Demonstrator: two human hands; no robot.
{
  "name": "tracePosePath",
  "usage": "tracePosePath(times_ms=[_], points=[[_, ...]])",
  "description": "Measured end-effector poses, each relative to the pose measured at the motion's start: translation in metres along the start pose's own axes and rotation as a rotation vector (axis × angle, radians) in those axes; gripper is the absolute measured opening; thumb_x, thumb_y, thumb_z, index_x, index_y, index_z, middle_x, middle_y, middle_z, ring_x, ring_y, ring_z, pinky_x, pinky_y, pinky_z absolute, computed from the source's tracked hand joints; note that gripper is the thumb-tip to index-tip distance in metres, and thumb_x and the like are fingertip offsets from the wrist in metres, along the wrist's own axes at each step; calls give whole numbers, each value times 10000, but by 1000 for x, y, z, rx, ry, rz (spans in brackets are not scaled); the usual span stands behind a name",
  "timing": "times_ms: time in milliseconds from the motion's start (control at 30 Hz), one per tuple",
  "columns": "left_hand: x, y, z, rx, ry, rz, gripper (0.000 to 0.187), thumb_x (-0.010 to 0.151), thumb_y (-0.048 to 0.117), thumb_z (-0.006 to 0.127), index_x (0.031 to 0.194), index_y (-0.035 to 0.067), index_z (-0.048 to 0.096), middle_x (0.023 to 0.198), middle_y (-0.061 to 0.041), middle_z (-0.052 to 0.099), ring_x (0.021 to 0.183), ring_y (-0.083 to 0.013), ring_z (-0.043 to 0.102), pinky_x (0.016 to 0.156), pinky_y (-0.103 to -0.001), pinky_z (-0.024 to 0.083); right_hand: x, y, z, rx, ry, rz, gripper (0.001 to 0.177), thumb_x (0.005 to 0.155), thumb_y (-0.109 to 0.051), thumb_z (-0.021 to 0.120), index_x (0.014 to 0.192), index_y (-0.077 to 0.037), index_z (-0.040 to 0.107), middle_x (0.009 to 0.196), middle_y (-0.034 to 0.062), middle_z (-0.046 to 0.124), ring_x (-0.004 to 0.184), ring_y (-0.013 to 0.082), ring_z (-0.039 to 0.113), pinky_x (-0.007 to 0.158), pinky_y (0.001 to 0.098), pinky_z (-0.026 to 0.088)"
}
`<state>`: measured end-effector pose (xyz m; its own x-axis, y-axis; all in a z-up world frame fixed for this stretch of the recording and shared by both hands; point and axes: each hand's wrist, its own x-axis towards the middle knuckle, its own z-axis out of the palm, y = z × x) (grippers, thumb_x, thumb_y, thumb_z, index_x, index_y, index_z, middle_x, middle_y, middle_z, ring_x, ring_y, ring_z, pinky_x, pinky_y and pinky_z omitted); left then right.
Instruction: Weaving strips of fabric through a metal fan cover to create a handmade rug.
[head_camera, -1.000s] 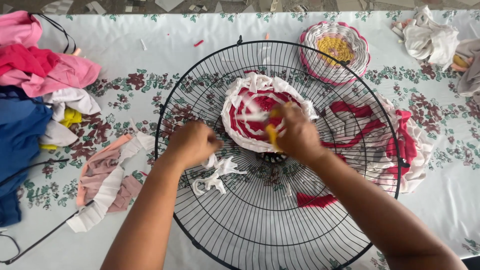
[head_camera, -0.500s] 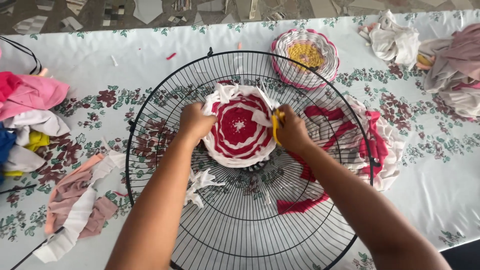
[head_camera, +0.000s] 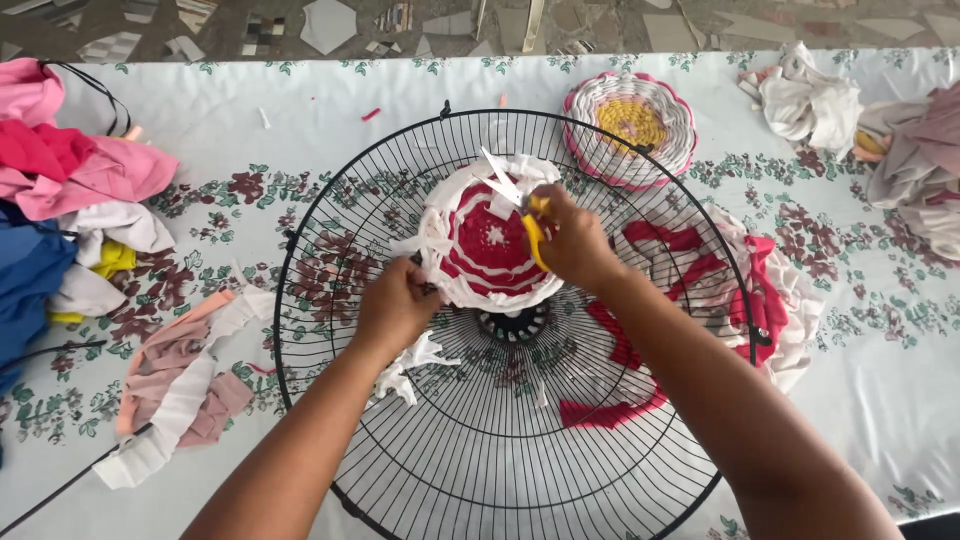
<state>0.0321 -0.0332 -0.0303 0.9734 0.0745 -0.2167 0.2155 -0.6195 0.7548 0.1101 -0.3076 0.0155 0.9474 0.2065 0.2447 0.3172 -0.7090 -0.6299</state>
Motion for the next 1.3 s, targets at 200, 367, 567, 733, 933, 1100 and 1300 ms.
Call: tracePosePath(times_ms=[200, 367, 567, 733, 933, 1100, 1300], points=[[11, 37, 12, 424, -77, 452, 354, 898, 224, 655, 1250, 202, 691, 1011, -76, 713, 1007, -300, 731, 816, -449, 619, -39, -2, 19, 440, -251, 117, 374, 898, -196, 778, 1235, -163, 618, 873, 199, 762, 640, 296, 747, 606, 368, 616], [26, -3, 33, 541, -144, 370, 222, 863, 199, 634, 1044, 165, 759, 935, -120, 733, 929, -347, 749, 756, -466, 625, -52, -24, 2, 666, -365, 256, 430, 903, -117, 764, 1282, -55, 570, 856, 189, 714, 514, 219, 693, 524, 296, 615], [-22, 20, -8, -61, 46, 302, 92, 874, 136, 655, 876, 93, 736, 941, -150, 756, 838, -360, 750, 659, -433, 597, -52, -29, 3, 891, -445, 284, 403, 896, -38, 739, 1258, 2, 567, 754, 158, 661, 438, 175, 647, 424, 240, 575], [-51, 50, -42, -859, -70, -2, 129, 839, -7, 550, 765, 94, 519, 1091, -144, 757, 554, -147, 648, 354, -196, 409, -57, -49, -13, 956, -594, 367, 363, 846, -102, 784, 1153, 20, 634, 726, 123, 674, 550, 163, 687, 374, 213, 543], [-45, 29, -15, -755, -135, -193, 109, 891, 112, 632, 829, 25, 612, 708, -201, 653, 423, -231, 610, 328, -342, 525, -53, -42, -25, 731, -927, 405, 263, 872, -204, 789, 987, -3, 664, 705, 132, 629, 604, 196, 691, 391, 214, 529], [-46, 18, -6, -347, -136, -207, 177, 825, 169, 732, 945, 48, 781, 492, -186, 638, 311, -221, 604, 284, -288, 479, -56, -22, -31, 611, -1231, 457, 261, 897, -264, 792, 899, -30, 676, 656, 138, 652, 544, 222, 698, 350, 230, 516], [-46, 10, -5, -309, -152, -225, 176, 811, 133, 759, 931, 13, 803, 500, -196, 638, 318, -202, 593, 323, -264, 519, -64, -26, -24, 488, -1362, 451, 359, 950, -339, 750, 919, 4, 649, 645, 138, 636, 547, 210, 699, 325, 199, 506]])
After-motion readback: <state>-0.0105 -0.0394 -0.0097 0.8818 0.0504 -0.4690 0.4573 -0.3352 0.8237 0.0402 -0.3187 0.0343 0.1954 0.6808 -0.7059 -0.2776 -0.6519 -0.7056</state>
